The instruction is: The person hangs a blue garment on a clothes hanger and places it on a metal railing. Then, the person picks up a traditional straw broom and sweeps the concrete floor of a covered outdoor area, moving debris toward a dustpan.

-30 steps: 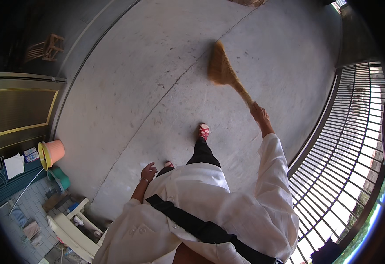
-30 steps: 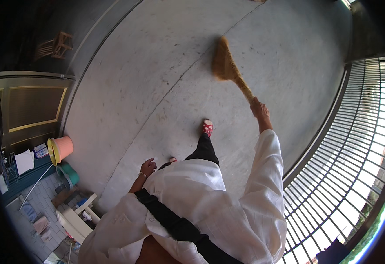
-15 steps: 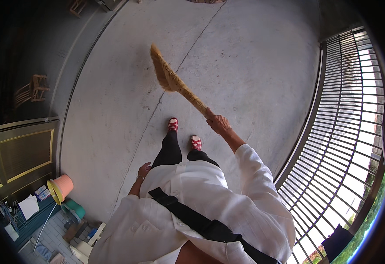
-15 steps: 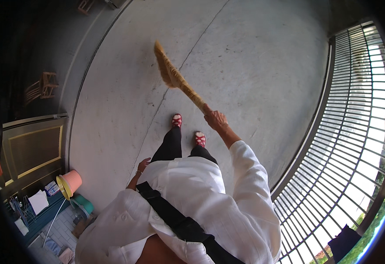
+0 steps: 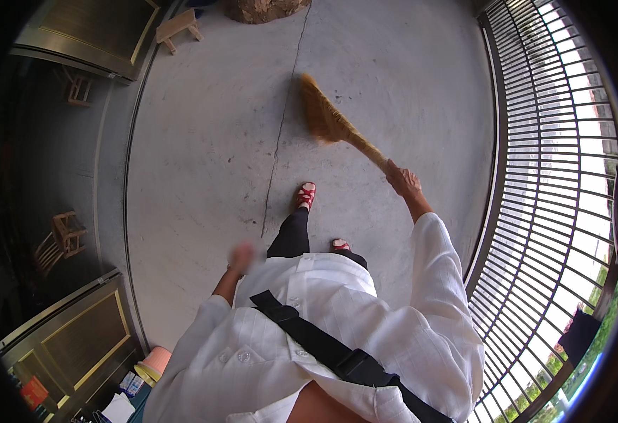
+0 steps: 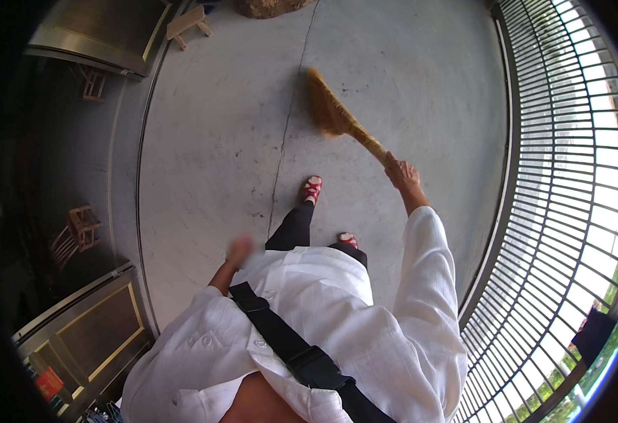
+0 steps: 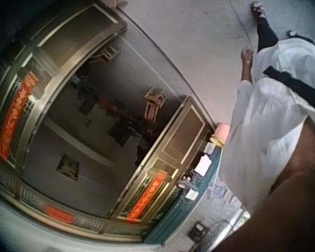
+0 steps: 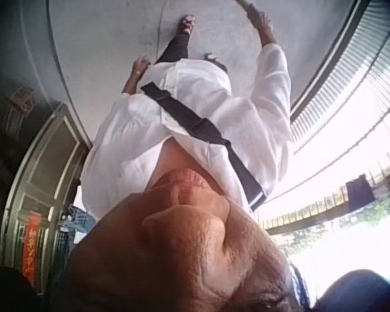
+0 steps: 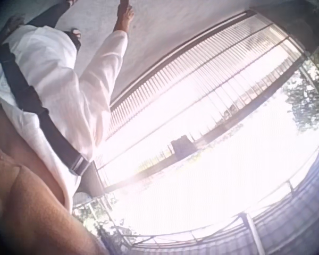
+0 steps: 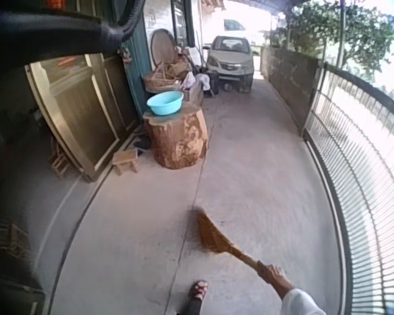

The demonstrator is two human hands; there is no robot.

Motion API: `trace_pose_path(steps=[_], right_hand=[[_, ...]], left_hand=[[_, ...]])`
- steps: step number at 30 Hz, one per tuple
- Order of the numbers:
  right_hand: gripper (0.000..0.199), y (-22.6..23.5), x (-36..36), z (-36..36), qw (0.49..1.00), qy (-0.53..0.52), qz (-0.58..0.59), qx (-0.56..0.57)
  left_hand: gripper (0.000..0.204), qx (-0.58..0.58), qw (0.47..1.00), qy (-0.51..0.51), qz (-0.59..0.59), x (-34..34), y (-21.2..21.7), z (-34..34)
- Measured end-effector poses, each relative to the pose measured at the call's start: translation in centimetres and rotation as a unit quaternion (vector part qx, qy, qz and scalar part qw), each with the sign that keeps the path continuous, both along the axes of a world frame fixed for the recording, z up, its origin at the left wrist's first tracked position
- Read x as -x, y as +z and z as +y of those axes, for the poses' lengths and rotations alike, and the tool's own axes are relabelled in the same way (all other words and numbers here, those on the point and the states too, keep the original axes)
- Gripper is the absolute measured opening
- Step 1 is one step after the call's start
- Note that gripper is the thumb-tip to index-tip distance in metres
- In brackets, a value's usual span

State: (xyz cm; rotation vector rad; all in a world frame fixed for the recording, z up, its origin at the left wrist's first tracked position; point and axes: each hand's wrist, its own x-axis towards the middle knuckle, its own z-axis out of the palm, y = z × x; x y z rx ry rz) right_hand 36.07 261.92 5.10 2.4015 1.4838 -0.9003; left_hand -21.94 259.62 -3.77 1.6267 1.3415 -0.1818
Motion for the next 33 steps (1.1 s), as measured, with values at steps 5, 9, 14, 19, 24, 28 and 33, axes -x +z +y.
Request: trace_pose_path(steps=[5, 9, 14, 19, 24, 28, 33], right_hand=[[0.053, 1.4, 5.3, 0.3, 0.980, -0.170, -0.045, -0.092], [0.053, 0.1, 9.3, -7.2, 0.935, -0.352, -0.009, -0.029], [0.024, 5.6, 14.2, -13.9, 0.762, -0.559, 0.313, -0.089], [0.028, 2.4, 25.2, -26.7, 0.667, -0.697, 0.251, -0.080], [0.066, 4.3, 32.7, -29.6, 0.496, -0.831, 0.208, -0.144], [0.090, -0.1, 36.8, -32.8, 0.338, -0.905, 0.177, -0.190], [0.075, -5.6, 33.8, -35.3, 0.185, -0.950, 0.119, -0.222]], left_hand=[[0.020, -0.122, 0.978, -0.167, -0.011, 1.2, 1.3, 7.8], [0.022, -0.115, 0.959, -0.259, 0.015, 0.2, 0.6, 14.6], [0.024, -0.104, 0.933, -0.345, 0.016, -3.2, -2.1, 19.5], [0.035, -0.083, 0.921, -0.367, -0.098, -10.3, -2.5, 21.0], [0.034, -0.076, 0.852, -0.506, -0.111, -14.4, -2.5, 21.3], [0.032, -0.079, 0.818, -0.557, -0.122, -15.4, -1.8, 20.8], [0.037, 0.069, 0.848, -0.515, -0.103, -11.3, -4.7, 22.6]])
